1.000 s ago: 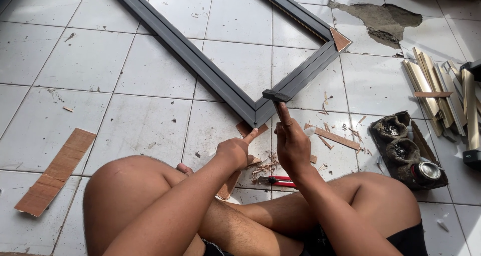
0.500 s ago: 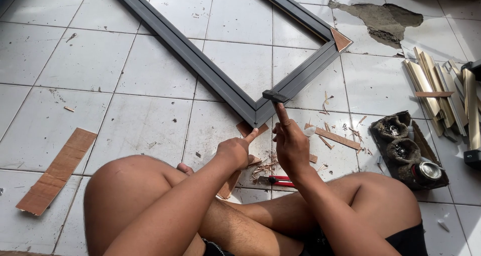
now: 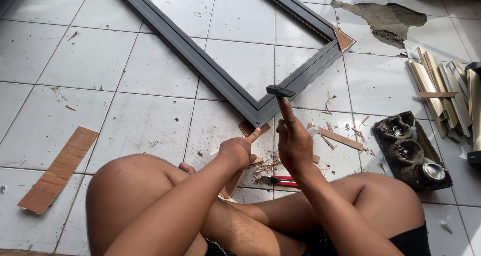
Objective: Assembling a picture frame by applying glue to the corners, hammering them together, and inspecting the final structure.
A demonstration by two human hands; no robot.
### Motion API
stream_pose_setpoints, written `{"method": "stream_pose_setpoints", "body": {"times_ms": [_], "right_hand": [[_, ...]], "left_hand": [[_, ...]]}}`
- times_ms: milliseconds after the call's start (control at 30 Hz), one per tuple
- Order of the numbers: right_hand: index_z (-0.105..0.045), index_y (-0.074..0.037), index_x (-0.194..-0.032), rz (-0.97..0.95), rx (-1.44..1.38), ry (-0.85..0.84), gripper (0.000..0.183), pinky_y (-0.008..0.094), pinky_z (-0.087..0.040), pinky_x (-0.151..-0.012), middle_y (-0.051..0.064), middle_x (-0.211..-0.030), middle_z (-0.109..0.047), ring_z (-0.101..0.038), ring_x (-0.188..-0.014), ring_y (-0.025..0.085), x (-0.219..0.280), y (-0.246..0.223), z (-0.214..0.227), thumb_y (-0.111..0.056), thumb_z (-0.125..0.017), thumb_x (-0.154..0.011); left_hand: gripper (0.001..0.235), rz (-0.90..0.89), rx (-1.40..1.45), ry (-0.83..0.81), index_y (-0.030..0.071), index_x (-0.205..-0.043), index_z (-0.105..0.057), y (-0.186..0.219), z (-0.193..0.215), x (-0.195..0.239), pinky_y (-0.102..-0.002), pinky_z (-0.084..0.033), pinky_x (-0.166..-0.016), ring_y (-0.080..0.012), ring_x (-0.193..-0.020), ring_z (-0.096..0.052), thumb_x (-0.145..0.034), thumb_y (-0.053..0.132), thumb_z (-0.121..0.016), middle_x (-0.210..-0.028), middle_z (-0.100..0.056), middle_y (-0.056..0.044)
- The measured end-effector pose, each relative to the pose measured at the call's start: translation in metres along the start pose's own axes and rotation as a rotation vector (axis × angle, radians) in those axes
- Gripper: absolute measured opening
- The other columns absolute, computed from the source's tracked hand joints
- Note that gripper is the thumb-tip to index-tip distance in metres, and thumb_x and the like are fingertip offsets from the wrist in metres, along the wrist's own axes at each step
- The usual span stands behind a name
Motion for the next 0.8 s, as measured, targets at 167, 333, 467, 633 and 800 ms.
{"method": "stream_pose_setpoints", "body": {"times_ms": [167, 333, 467, 633, 800], "right_hand": [[-0.021, -0.035, -0.139, -0.133, 0.204, -0.402, 0.058, 0.044, -0.046, -0.052, 0.014, -0.064, -0.057, -0.056, -0.055, 0.032, 0.027, 0.027, -0.039, -0.010, -0.036, -0.089], [-0.025, -0.039, -0.137, -0.220, 0.280, -0.582, 0.057, 0.042, -0.045, -0.049, 0.013, -0.063, -0.060, -0.058, -0.053, 0.032, 0.022, 0.024, -0.043, -0.012, -0.036, -0.088], [-0.024, -0.034, -0.138, -0.216, 0.048, -0.309, 0.056, 0.044, -0.045, -0.055, 0.015, -0.068, -0.059, -0.058, -0.059, 0.033, 0.005, 0.004, -0.017, -0.010, -0.036, -0.089], [-0.021, -0.035, -0.138, -0.211, 0.041, -0.276, 0.055, 0.049, -0.046, -0.056, 0.020, -0.069, -0.059, -0.057, -0.060, 0.038, 0.018, 0.026, -0.029, -0.012, -0.036, -0.091], [-0.022, -0.042, -0.137, -0.261, 0.312, -0.601, 0.056, 0.043, -0.046, -0.051, 0.015, -0.066, -0.061, -0.060, -0.057, 0.033, 0.022, 0.035, -0.046, -0.016, -0.034, -0.089]], "left_hand": [[0.070, -0.031, 0.012, 0.063, 0.027, -0.141, -0.008, 0.003, 0.005, 0.005, -0.052, -0.047, -0.078, -0.0354, -0.103, -0.055, -0.084, 0.034, -0.049, -0.105, -0.057, -0.019], [0.070, -0.049, 0.040, 0.064, 0.028, -0.141, -0.009, 0.002, 0.003, 0.006, -0.053, -0.046, -0.077, -0.0373, -0.102, -0.055, -0.084, 0.033, -0.049, -0.104, -0.058, -0.020], [0.071, -0.027, 0.013, 0.069, 0.027, -0.141, -0.008, 0.004, 0.011, 0.011, -0.052, -0.047, -0.078, -0.0355, -0.102, -0.055, -0.085, 0.033, -0.050, -0.105, -0.057, -0.019], [0.071, -0.030, 0.034, 0.074, 0.027, -0.141, -0.010, 0.004, 0.010, 0.011, -0.052, -0.046, -0.080, -0.0348, -0.104, -0.054, -0.084, 0.033, -0.051, -0.107, -0.057, -0.019], [0.069, -0.030, 0.020, 0.081, 0.026, -0.141, -0.013, 0.003, 0.006, 0.007, -0.053, -0.046, -0.078, -0.0363, -0.103, -0.055, -0.084, 0.034, -0.051, -0.105, -0.057, -0.020]]}}
Point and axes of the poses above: each hand's wrist, its own x-axis away from the middle knuckle, its own z-axis out of the back of the hand, y = z × x, the point moved 7 cm from there along -x, towards the middle knuckle
